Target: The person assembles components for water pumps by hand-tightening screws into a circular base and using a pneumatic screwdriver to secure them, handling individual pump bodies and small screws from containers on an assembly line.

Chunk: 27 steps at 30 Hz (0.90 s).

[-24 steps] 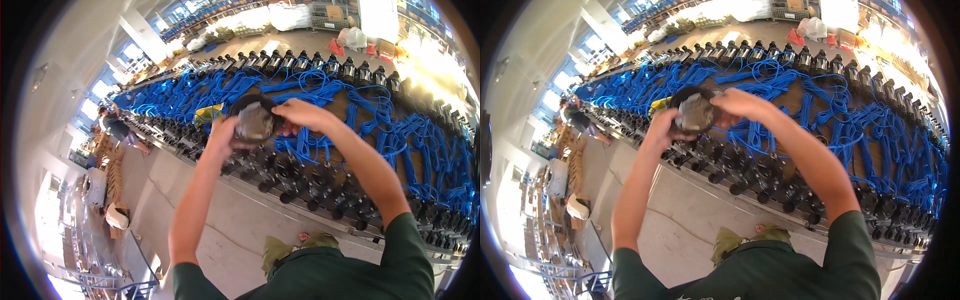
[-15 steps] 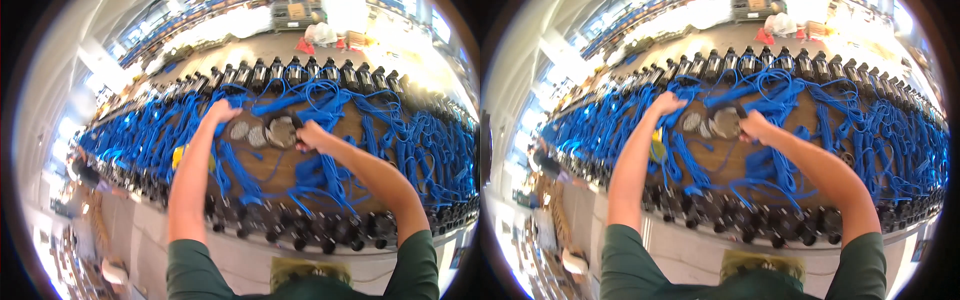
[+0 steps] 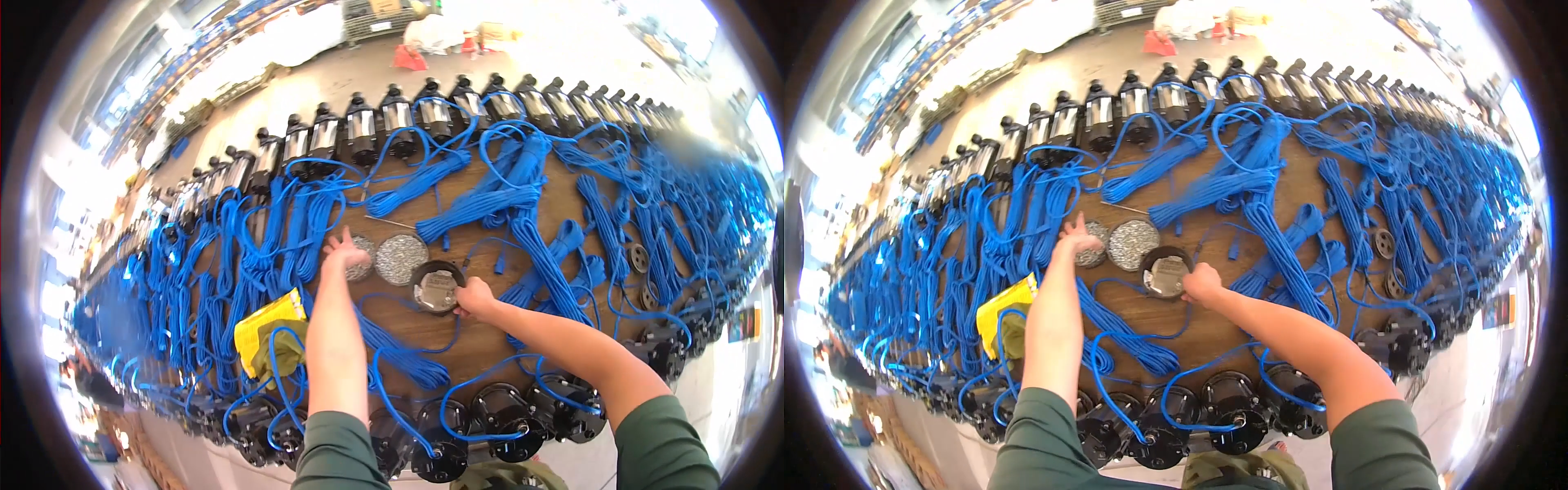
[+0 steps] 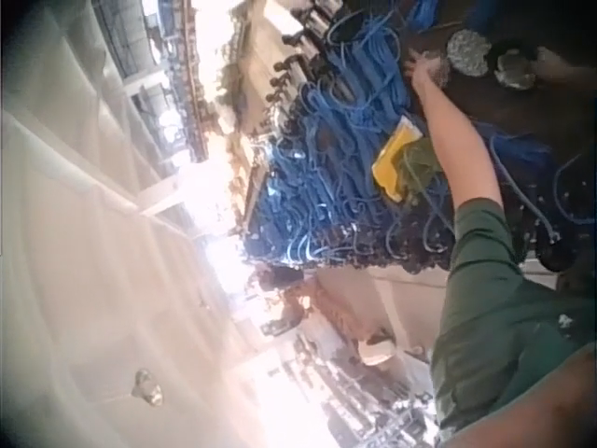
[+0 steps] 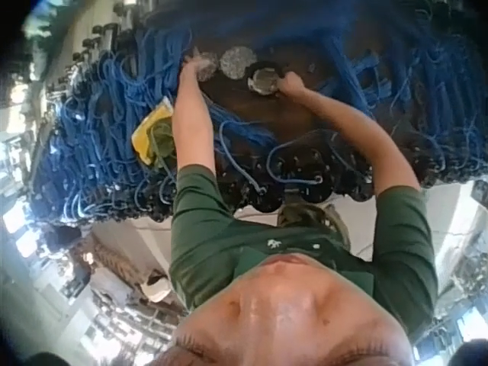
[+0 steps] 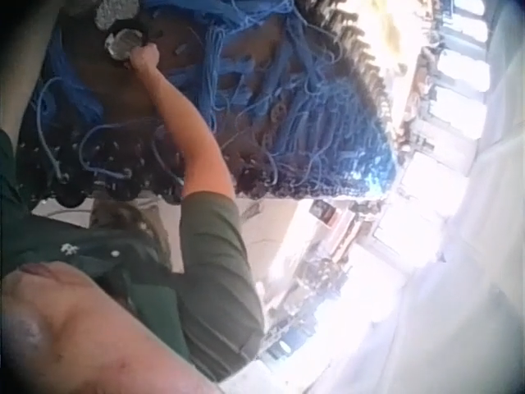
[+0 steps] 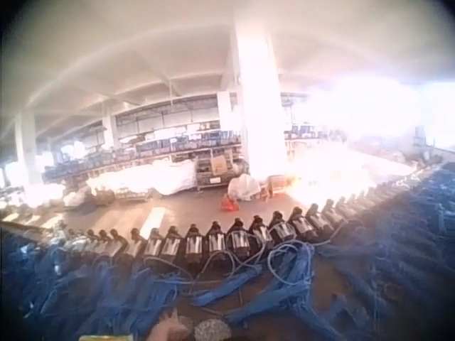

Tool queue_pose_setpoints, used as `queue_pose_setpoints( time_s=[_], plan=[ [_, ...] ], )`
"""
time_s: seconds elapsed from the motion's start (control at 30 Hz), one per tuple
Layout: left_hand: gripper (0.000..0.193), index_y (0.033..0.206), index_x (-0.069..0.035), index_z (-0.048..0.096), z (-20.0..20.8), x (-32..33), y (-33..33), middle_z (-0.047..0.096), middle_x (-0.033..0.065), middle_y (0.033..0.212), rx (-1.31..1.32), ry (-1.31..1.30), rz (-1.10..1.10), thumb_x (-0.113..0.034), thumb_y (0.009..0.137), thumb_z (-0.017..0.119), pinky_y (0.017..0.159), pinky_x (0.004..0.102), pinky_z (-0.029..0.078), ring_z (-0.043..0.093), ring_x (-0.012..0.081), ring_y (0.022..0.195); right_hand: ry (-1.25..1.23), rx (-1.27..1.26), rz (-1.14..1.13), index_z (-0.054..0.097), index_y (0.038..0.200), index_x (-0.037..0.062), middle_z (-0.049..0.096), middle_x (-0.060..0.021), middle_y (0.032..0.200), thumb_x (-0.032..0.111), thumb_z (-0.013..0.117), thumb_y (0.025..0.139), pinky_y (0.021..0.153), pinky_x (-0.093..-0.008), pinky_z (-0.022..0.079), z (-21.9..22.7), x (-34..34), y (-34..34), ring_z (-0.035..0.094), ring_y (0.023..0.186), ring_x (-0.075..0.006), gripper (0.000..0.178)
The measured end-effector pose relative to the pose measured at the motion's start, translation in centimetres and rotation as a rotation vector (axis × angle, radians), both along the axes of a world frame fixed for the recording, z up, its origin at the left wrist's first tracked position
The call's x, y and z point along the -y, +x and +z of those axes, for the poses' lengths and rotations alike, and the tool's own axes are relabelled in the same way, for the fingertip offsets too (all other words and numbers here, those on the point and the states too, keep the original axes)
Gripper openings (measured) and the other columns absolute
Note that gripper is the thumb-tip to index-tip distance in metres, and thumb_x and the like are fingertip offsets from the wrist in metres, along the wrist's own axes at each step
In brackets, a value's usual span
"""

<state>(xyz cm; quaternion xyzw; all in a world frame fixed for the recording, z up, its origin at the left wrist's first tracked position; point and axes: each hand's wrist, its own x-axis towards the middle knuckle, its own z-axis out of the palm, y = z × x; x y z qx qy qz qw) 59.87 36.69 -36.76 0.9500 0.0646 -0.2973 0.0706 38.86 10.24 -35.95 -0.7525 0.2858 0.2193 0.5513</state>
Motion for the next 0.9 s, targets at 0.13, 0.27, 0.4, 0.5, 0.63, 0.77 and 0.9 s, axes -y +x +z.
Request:
queue_pose_setpoints(
  time_s=[0.13,0.27,0.4,0.5,0.63,0.77,0.9],
  plan=[
    [0.16,0.15,-0.017,-0.017,1.5,1.5,0.0,-0.008,0.0316,0.154,-0.1,0.106,-0.156,-0.05,0.038,0.092,0.115,0.0541,0.016,0.001,0.0477,0.143,-0.237,0.072,-0.023,0.062,0.094,-0.0113,0.069,-0.0198,0.071,0.015,0.059,0.082,0.071,-0.0357,0.057,-1.5,0.6,1.4,0.07,0.064,-0.0277,0.029],
    [0.134,0.151,-0.024,0.016,0.9,-1.0,-2.0,0.02,0.0253,0.149,0.259,0.09,-0.112,-0.04,0.04,0.09,0.111,0.0556,0.026,0.022,0.0452,0.137,-0.222,0.231,0.59,0.065,0.084,-0.005,0.07,-0.018,0.073,0.025,0.06,0.08,0.071,-0.0381,0.056,7.1,3.7,1.8,0.07,0.067,-0.0289,0.03],
    [0.128,0.149,-0.023,0.025,4.3,2.0,-4.4,0.037,0.0222,0.145,0.304,0.303,-0.39,-0.045,0.041,0.09,0.111,0.0521,0.03,0.036,0.0398,0.133,-0.407,0.484,0.629,0.068,0.088,-0.0009,0.068,-0.0219,0.088,0.031,0.06,0.078,0.076,-0.0472,0.052,14.4,12.5,-5.2,0.065,0.086,-0.0378,0.034],
    [0.12,0.144,-0.02,0.038,6.0,-4.5,-3.3,0.035,0.0228,0.138,0.484,0.275,-0.353,-0.038,0.037,0.089,0.107,0.0518,0.033,0.036,0.039,0.128,-0.249,0.658,0.489,0.067,0.096,0.0014,0.069,-0.0173,0.091,0.032,0.061,0.083,0.076,-0.0444,0.052,24.7,19.4,-16.3,0.066,0.085,-0.0344,0.034],
    [0.112,0.145,-0.018,0.037,17.5,8.2,-9.4,0.037,0.0218,0.139,0.575,0.248,-0.492,-0.034,0.046,0.087,0.106,0.0505,0.034,0.039,0.0369,0.127,-0.45,0.988,-0.051,0.062,0.107,0.0011,0.069,-0.0102,0.088,0.024,0.062,0.09,0.071,-0.032,0.051,33.2,30.6,-43.0,0.066,0.079,-0.02,0.028],
    [0.104,0.145,-0.017,0.036,31.8,22.6,-22.4,0.039,0.0208,0.139,0.646,0.152,-0.707,-0.029,0.054,0.085,0.105,0.0492,0.036,0.042,0.0348,0.126,-0.838,0.561,-0.476,0.063,0.1,0.0049,0.067,-0.0094,0.081,0.025,0.065,0.085,0.063,-0.0346,0.049,22.4,39.8,-66.0,0.06,0.067,-0.0218,0.025],
    [0.096,0.145,-0.016,0.036,43.8,37.6,-40.3,0.041,0.0198,0.14,0.699,-0.023,-0.986,-0.025,0.063,0.082,0.104,0.0479,0.037,0.045,0.0327,0.126,-0.714,0.475,-0.433,0.071,0.095,0.0068,0.07,-0.0118,0.088,0.032,0.072,0.08,0.078,-0.0422,0.051,15.0,45.6,-83.7,0.066,0.088,-0.0271,0.03]
  ],
)
